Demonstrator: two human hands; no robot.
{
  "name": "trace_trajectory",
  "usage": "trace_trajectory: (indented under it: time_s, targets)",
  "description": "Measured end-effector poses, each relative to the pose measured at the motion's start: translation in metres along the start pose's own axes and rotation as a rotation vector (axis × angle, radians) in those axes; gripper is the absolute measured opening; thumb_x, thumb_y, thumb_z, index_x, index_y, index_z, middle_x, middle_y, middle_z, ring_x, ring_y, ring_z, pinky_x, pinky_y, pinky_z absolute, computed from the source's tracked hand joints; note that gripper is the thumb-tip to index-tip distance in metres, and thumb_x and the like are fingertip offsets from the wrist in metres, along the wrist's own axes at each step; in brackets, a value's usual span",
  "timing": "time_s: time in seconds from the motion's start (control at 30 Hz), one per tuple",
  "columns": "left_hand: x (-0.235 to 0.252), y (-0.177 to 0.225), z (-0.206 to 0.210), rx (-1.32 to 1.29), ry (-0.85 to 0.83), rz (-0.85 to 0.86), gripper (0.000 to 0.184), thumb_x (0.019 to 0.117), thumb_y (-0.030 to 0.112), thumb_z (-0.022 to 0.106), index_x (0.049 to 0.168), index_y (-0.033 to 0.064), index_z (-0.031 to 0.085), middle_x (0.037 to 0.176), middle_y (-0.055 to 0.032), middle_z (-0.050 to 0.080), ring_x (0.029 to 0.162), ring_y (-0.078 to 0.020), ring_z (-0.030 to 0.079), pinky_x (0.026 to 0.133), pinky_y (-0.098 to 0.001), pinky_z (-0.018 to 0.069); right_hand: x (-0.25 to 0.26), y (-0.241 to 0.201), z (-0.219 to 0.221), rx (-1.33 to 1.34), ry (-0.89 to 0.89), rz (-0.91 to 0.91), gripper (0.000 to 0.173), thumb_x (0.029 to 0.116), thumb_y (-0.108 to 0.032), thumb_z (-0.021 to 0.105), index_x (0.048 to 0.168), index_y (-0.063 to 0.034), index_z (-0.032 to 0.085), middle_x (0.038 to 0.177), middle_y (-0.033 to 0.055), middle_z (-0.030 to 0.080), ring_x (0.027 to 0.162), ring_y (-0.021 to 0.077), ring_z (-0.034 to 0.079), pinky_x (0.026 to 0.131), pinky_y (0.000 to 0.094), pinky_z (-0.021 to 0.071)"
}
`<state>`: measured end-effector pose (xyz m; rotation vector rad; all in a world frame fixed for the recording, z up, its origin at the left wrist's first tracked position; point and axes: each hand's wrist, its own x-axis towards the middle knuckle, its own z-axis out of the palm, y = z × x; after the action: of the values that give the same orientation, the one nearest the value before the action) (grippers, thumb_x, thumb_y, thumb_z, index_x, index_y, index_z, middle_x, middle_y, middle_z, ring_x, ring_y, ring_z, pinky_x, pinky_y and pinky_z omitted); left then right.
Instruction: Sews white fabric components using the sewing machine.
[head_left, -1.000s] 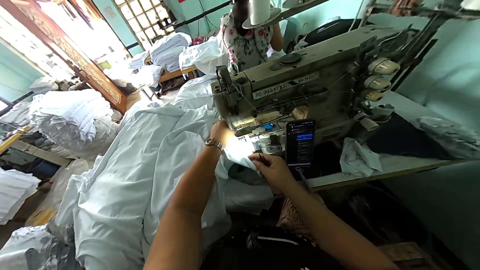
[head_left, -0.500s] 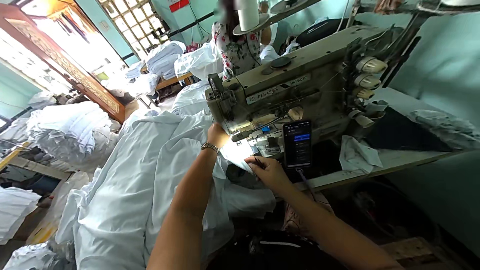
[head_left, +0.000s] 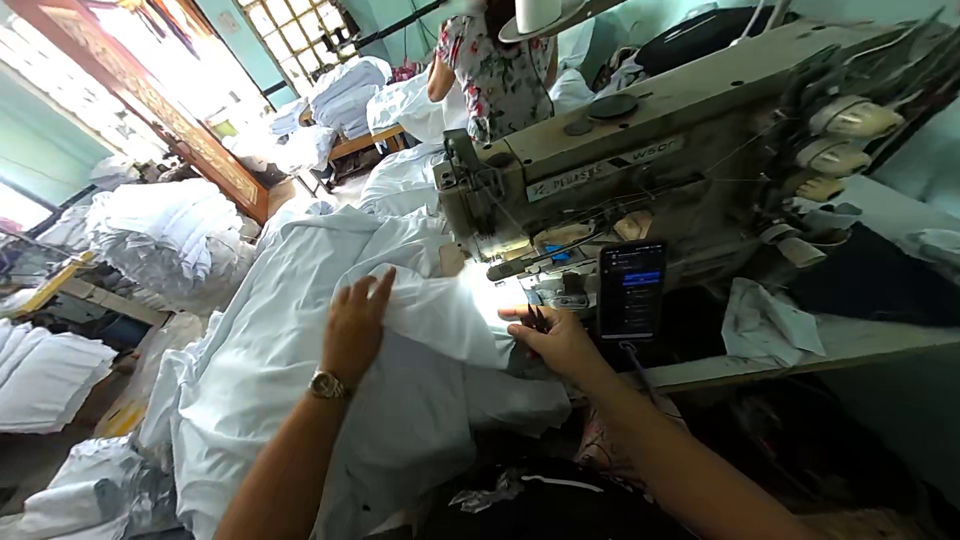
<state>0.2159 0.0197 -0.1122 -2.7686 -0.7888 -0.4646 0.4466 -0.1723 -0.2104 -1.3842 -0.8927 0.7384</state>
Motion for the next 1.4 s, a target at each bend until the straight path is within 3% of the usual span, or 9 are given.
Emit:
trace_trajectory:
  time_s: [0.07,0.23,0.33,0.43,0.53,0.67,1.1,1.27,1.4]
  targets:
    - [0.001,-0.018,0.018,0.056,0.035,0.12,0.067,0.0871,-0.004,0.066,0.149,0.019,0.055,0.14,-0.0235,0.058,0.122,-0.0473,0.059,0.096,-0.066,0.0458,-0.003,0.006,0.003,-0.051,0.024,-0.041,0.025,0.0964,-0.015,0.067,0.12,-0.0097,0.074,0.087,-0.0002,0.07,0.059,0.0019,0.06,0.055,0.0196,0.0532]
    - [0.0,-0.011,0.031,-0.151,-0.604,-0.053,0.107,0.0798,0.032,0.085,0.165,0.0159,0.021,0.168,-0.0212,0.023,0.153,-0.0455,0.025,0.117,-0.0718,0.0244,-0.008,0.018,-0.01,-0.263,0.063,-0.176,0.029,0.1012,-0.02,0.059,0.126,-0.0131,0.073,0.101,0.0033,0.074,0.071,0.006,0.065,0.064,0.0254,0.0563]
    - [0.006,0.015,-0.009,-0.379,-0.336,0.138,0.084,0.0855,0.043,0.079,0.154,0.0091,0.044,0.161,-0.014,0.04,0.149,-0.0323,0.038,0.12,-0.058,0.0324,-0.01,0.014,-0.02,-0.375,0.078,-0.252,0.03,0.1049,-0.029,0.055,0.122,-0.0147,0.075,0.101,0.0028,0.075,0.079,0.0071,0.069,0.073,0.0282,0.0589]
    - [0.022,0.063,-0.002,-0.358,-0.024,0.481,0.024,0.1018,0.014,0.056,0.117,0.0113,0.074,0.131,-0.0051,0.068,0.12,-0.0231,0.065,0.101,-0.0447,0.0527,-0.001,0.003,-0.022,-0.383,0.205,-0.381,0.03,0.1046,-0.022,0.05,0.113,-0.0093,0.076,0.097,0.0057,0.073,0.079,0.0091,0.068,0.073,0.0281,0.0587]
    - [0.037,0.091,0.03,-0.188,-0.119,0.681,0.026,0.1014,0.005,0.053,0.119,0.0111,0.071,0.122,-0.009,0.07,0.099,-0.0261,0.07,0.083,-0.0425,0.0589,0.014,-0.015,-0.02,-0.333,0.197,-0.414,0.028,0.0988,-0.009,0.048,0.103,-0.0066,0.075,0.096,0.0044,0.071,0.076,0.0064,0.064,0.068,0.0253,0.0554]
    - [0.04,0.093,0.028,-0.089,-0.2,0.672,0.012,0.0971,0.0,0.055,0.098,0.0011,0.067,0.09,-0.0152,0.064,0.081,-0.031,0.069,0.069,-0.0443,0.0589,0.033,-0.026,-0.015,-0.49,0.037,-0.337,0.03,0.0949,-0.003,0.051,0.105,-0.0078,0.078,0.103,0.0069,0.075,0.095,0.0173,0.07,0.086,0.0427,0.056]
    - [0.076,0.011,-0.01,-0.177,0.25,-0.07,0.011,0.0908,-0.001,0.062,0.102,-0.0035,0.063,0.096,-0.0221,0.068,0.086,-0.0404,0.07,0.07,-0.0599,0.0555,0.037,-0.038,-0.007,-0.717,-0.067,-0.147,0.018,0.0967,-0.017,0.064,0.104,-0.0065,0.076,0.104,0.0116,0.072,0.097,0.0284,0.069,0.087,0.0542,0.0546]
    - [0.058,0.046,-0.031,-0.428,0.379,0.034,0.005,0.0878,0.001,0.062,0.091,0.0012,0.058,0.076,-0.0103,0.057,0.065,-0.0223,0.056,0.057,-0.0405,0.0481,0.028,-0.05,-0.006,-0.641,-0.137,-0.099,0.029,0.0948,-0.032,0.073,0.095,-0.0025,0.074,0.094,0.0146,0.07,0.089,0.0294,0.068,0.084,0.0539,0.054]
    - [0.046,0.057,-0.057,-0.68,-0.1,0.386,0.019,0.0918,0.014,0.072,0.109,0.0065,0.07,0.109,-0.0075,0.066,0.079,-0.0118,0.063,0.065,-0.0286,0.0555,-0.025,-0.059,-0.01,-0.311,-0.293,-0.445,0.033,0.0906,-0.034,0.076,0.084,-0.0023,0.071,0.086,0.0053,0.069,0.074,0.0073,0.061,0.069,0.0266,0.0524]
